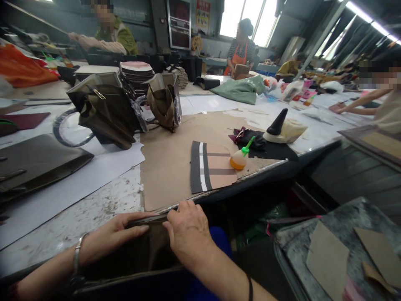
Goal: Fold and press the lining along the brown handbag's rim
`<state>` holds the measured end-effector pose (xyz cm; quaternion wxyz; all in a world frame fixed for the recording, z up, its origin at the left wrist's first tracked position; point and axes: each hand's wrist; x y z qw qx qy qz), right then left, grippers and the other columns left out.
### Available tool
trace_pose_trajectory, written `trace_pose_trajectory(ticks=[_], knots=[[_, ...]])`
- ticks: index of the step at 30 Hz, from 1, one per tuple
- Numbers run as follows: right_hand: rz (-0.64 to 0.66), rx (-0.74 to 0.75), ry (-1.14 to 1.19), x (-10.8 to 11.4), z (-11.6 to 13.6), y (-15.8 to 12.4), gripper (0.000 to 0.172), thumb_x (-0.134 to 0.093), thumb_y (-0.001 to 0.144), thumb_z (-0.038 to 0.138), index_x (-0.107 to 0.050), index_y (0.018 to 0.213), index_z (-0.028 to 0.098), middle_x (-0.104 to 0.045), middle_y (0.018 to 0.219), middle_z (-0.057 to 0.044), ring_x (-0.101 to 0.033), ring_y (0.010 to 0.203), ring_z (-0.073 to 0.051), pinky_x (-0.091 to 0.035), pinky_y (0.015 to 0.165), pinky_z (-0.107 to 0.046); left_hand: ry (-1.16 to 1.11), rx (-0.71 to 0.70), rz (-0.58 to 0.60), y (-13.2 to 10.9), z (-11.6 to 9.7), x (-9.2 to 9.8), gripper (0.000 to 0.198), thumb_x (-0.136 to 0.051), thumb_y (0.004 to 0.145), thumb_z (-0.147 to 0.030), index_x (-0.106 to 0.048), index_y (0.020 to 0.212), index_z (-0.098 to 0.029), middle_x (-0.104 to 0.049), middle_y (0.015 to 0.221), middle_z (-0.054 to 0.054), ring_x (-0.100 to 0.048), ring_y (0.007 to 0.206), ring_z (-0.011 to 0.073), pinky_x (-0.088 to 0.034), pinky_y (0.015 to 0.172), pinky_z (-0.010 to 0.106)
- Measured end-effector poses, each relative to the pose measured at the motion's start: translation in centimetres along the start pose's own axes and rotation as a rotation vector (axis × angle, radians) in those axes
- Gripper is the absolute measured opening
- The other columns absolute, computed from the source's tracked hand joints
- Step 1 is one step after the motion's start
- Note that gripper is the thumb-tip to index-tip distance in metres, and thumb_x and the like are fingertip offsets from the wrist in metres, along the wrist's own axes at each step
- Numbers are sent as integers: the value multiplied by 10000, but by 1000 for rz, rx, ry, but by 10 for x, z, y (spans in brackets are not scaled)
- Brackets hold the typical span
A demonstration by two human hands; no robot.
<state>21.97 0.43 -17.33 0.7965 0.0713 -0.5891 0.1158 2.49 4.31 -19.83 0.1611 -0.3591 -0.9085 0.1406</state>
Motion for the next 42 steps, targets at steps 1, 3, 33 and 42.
trace_pose_trajectory(ticks=[1,3,33,42], knots=[[10,-2,-4,0,1,2,134,-488,818,283,-557,749,191,-489,822,-34,-421,798,-175,-326,695,-292,-18,-11,-8,0,2,1,373,-546,743,-366,-586,1062,-177,-623,1057,28,-538,1000,233,-395,920,313],[23,-5,-6,0,3,6,138,-484,821,286,-560,757,191,-487,827,-37,-420,813,-177,-324,704,-291,-49,-31,-9,0,5,4,393,-556,738,-366,-577,1080,-175,-603,1101,36,-521,1032,234,-367,953,322],[67,9,-51,-7,18,22,186,-495,812,335,-600,750,194,-521,816,-43,-464,816,-185,-357,709,-292,89,-3,-205,-6,14,7,327,-540,710,-413,-659,930,-201,-673,937,1,-581,902,225,-439,843,272],[78,24,-100,-7,22,25,196,-506,806,343,-613,756,187,-539,797,-54,-492,800,-192,-366,675,-295,2,32,-230,-10,11,6,382,-595,644,-461,-677,902,-192,-688,866,25,-586,874,252,-457,836,323]])
Point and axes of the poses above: each hand's wrist, its own y-axis towards the middle knuckle, its own x-axis out of the back of the hand, z = x × y
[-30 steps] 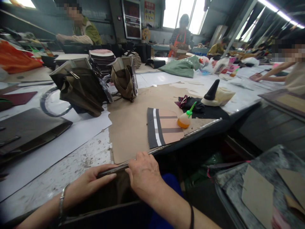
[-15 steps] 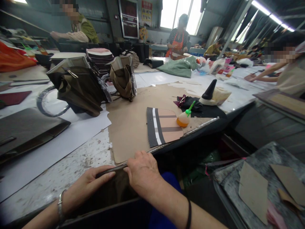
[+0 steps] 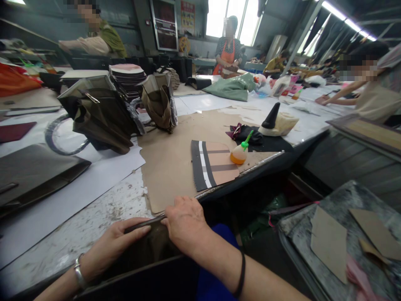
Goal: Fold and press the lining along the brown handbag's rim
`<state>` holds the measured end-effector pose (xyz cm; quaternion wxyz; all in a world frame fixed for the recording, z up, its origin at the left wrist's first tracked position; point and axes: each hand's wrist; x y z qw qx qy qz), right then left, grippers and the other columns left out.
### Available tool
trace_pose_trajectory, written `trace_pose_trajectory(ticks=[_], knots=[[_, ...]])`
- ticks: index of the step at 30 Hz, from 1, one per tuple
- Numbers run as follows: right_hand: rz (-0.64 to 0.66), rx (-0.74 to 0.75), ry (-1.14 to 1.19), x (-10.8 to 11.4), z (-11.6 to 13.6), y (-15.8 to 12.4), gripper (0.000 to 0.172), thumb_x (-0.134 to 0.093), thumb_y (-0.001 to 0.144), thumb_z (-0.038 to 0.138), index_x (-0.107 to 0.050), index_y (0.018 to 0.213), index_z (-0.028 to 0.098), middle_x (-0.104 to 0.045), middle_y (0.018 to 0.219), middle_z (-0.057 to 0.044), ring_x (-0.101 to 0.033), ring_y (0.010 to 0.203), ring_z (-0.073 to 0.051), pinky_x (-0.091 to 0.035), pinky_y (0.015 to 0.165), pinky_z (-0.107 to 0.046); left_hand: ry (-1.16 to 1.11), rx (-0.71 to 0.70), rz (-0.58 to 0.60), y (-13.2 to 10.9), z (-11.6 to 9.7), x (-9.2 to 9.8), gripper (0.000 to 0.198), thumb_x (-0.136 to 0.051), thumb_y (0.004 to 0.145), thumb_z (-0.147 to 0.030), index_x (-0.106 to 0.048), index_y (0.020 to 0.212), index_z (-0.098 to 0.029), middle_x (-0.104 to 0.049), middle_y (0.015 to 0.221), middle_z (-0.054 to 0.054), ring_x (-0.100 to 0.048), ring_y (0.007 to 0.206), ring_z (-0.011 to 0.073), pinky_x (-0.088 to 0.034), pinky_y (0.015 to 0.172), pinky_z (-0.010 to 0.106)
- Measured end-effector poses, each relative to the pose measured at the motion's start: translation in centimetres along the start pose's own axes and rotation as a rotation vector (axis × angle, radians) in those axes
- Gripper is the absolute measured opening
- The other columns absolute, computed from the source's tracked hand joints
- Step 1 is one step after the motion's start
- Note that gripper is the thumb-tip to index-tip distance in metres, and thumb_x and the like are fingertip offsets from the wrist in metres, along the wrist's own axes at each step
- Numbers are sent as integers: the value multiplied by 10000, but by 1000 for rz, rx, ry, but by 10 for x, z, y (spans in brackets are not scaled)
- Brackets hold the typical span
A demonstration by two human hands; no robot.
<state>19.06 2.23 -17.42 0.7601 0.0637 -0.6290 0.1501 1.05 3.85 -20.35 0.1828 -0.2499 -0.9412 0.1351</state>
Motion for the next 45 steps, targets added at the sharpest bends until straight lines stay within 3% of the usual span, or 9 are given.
trace_pose_trajectory(ticks=[18,25,30,33,40,42,45], knots=[[-68,7,-5,-2,-1,0,197,-537,786,357,-617,719,190,-553,765,-42,-510,753,-189,-372,625,-284,-26,74,27,-3,2,-1,412,-608,631,-489,-672,901,-183,-683,910,21,-580,920,259,-461,836,300],[-61,-2,7,-4,-1,0,191,-553,774,362,-618,720,191,-558,774,-44,-514,751,-188,-368,610,-277,22,70,-69,-4,5,-4,400,-596,640,-491,-681,877,-180,-689,880,26,-596,883,253,-466,833,303],[-41,-19,18,-4,-2,-1,200,-551,775,373,-619,728,190,-561,785,-45,-514,765,-190,-371,612,-277,14,58,-66,-7,3,-7,389,-575,659,-474,-678,889,-177,-690,868,27,-600,870,237,-459,837,293],[-47,-25,28,-5,-2,-2,205,-550,774,376,-619,720,191,-561,780,-43,-513,765,-193,-375,614,-281,4,72,-22,-8,1,-6,391,-576,655,-473,-678,890,-177,-692,853,29,-599,866,244,-471,808,293],[-61,-32,37,-1,3,-4,211,-537,784,352,-636,732,173,-568,773,-64,-512,745,-198,-378,605,-287,88,40,250,-5,-25,-2,380,-520,681,-411,-638,929,-149,-672,887,32,-576,891,231,-439,816,278],[-58,-26,38,2,5,-6,214,-533,787,345,-640,739,165,-571,778,-70,-512,752,-201,-380,612,-291,199,40,290,-3,-34,-6,353,-497,684,-418,-641,848,-141,-667,790,23,-583,798,215,-450,736,264],[-58,-31,44,4,3,-10,232,-535,783,364,-641,745,161,-570,788,-71,-508,761,-206,-378,614,-294,350,83,241,0,-39,-10,357,-455,682,-459,-605,649,-137,-593,580,-3,-524,581,162,-411,551,234]])
Point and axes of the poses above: each hand's wrist, its own y-axis towards the middle knuckle, its own x-axis out of the back of the hand, z = x × y
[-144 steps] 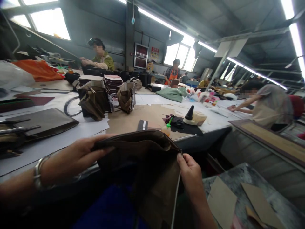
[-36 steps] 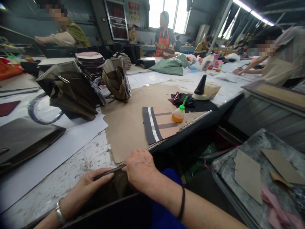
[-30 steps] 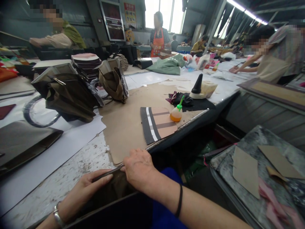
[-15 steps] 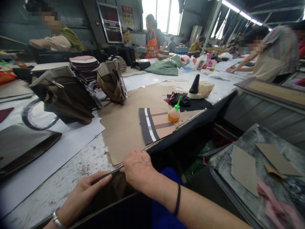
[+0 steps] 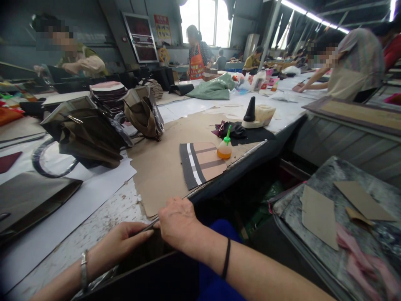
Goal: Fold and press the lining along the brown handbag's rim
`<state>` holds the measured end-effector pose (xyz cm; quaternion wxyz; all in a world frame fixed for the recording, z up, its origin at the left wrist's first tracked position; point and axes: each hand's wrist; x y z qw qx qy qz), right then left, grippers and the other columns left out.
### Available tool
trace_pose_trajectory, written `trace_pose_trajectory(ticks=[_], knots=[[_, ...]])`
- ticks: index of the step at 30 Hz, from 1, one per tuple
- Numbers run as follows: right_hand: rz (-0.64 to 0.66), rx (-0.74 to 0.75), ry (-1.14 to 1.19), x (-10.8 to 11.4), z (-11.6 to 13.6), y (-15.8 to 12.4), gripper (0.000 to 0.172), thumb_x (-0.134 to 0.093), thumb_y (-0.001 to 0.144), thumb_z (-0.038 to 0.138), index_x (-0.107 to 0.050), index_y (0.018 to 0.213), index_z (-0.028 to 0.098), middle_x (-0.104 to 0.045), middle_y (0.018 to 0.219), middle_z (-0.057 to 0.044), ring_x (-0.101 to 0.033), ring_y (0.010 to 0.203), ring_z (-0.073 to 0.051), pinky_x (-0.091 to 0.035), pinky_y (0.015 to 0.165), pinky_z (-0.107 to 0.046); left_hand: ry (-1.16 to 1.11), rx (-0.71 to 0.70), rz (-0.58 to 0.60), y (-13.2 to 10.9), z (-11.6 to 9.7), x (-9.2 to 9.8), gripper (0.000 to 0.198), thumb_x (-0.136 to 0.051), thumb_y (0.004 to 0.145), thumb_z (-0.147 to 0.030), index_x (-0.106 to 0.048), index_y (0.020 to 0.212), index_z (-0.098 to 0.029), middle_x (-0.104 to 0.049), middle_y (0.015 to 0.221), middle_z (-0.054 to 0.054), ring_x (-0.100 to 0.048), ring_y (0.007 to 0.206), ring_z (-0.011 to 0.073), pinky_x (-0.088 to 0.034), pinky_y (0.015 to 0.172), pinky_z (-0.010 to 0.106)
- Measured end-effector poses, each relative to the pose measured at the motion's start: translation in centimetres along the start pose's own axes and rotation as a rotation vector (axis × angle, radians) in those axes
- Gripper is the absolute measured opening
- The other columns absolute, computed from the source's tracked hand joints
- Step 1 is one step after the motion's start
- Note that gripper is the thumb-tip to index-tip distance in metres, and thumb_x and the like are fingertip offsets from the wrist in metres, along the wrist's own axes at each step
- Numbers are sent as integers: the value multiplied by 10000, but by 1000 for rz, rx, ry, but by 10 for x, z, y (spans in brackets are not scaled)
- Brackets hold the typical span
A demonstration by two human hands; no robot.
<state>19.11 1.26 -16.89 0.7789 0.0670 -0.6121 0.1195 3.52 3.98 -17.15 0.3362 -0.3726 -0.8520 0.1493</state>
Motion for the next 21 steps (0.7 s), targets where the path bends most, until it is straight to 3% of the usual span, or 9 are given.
trace_pose_trajectory(ticks=[9,21], knots=[[-32,112,-54,-2,-36,-18,201,-511,811,373,-598,801,192,-549,858,-60,-456,839,-199,-331,684,-310,-116,48,-15,2,12,-1,365,-501,630,-507,-548,571,-150,-494,498,-31,-411,495,112,-333,477,210],[-45,26,-65,-9,-38,-11,172,-545,795,340,-585,790,173,-584,825,-62,-491,820,-214,-320,647,-311,-158,103,25,3,6,0,428,-539,607,-552,-621,634,-133,-580,565,6,-485,549,141,-384,504,221]])
Point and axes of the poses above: each hand's wrist, its own y-axis towards the middle knuckle, its own x-axis out of the back of the hand, z = x × y
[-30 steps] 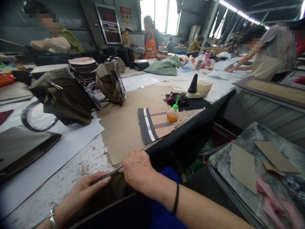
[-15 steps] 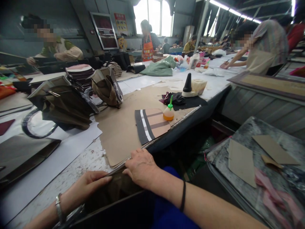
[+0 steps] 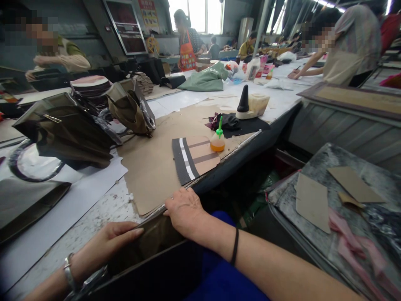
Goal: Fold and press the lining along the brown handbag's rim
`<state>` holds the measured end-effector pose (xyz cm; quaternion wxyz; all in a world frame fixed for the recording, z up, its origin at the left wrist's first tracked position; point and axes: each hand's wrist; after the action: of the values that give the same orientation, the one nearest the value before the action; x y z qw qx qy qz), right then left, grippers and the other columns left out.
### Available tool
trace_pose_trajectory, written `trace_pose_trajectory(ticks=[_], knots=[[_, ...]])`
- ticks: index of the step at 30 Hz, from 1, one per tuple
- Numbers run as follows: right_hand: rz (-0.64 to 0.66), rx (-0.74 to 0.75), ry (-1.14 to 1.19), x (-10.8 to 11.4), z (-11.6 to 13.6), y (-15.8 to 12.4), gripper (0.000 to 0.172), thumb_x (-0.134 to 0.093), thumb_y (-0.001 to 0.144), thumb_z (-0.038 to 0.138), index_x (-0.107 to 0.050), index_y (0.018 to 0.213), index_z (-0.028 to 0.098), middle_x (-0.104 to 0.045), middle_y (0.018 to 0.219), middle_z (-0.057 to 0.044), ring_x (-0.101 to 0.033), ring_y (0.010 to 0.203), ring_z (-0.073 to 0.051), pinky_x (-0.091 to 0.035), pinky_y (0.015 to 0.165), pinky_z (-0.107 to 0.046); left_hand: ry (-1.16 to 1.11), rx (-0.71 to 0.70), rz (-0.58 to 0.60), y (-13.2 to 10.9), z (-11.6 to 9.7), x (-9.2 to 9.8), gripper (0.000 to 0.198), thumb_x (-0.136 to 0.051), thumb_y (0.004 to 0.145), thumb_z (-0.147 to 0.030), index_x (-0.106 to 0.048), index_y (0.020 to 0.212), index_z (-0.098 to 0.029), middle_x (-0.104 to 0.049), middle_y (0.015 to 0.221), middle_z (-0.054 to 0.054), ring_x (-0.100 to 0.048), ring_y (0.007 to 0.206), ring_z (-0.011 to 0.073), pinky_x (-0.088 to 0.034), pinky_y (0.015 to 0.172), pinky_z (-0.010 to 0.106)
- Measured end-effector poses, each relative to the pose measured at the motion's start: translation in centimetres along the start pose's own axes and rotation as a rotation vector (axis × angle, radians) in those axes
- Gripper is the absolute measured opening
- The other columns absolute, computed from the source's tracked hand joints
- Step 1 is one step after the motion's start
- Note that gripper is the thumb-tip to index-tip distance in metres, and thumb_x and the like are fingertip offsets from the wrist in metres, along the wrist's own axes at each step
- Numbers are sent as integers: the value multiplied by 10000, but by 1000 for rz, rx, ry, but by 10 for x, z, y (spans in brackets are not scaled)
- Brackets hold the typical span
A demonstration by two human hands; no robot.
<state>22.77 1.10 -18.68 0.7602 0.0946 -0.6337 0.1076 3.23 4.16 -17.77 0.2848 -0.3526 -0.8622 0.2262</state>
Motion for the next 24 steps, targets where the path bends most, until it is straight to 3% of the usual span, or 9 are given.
trace_pose_trajectory(ticks=[18,24], knots=[[-32,-72,42,1,6,5,185,-556,791,325,-580,758,145,-594,792,-78,-522,779,-222,-351,643,-307,17,-24,42,-2,4,2,436,-507,661,-547,-604,662,-122,-571,582,9,-489,560,139,-390,521,225],[-82,-98,56,3,7,4,247,-608,753,324,-541,911,147,-588,790,-61,-526,748,-211,-362,636,-294,-5,-20,37,-4,7,1,452,-512,655,-560,-599,674,-117,-564,577,9,-480,548,133,-384,501,219]])
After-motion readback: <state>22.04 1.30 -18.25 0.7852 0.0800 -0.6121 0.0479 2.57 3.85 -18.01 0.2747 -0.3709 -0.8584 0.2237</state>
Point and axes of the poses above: each hand's wrist, its own y-axis towards the middle knuckle, its own x-axis out of the back of the hand, z = x × y
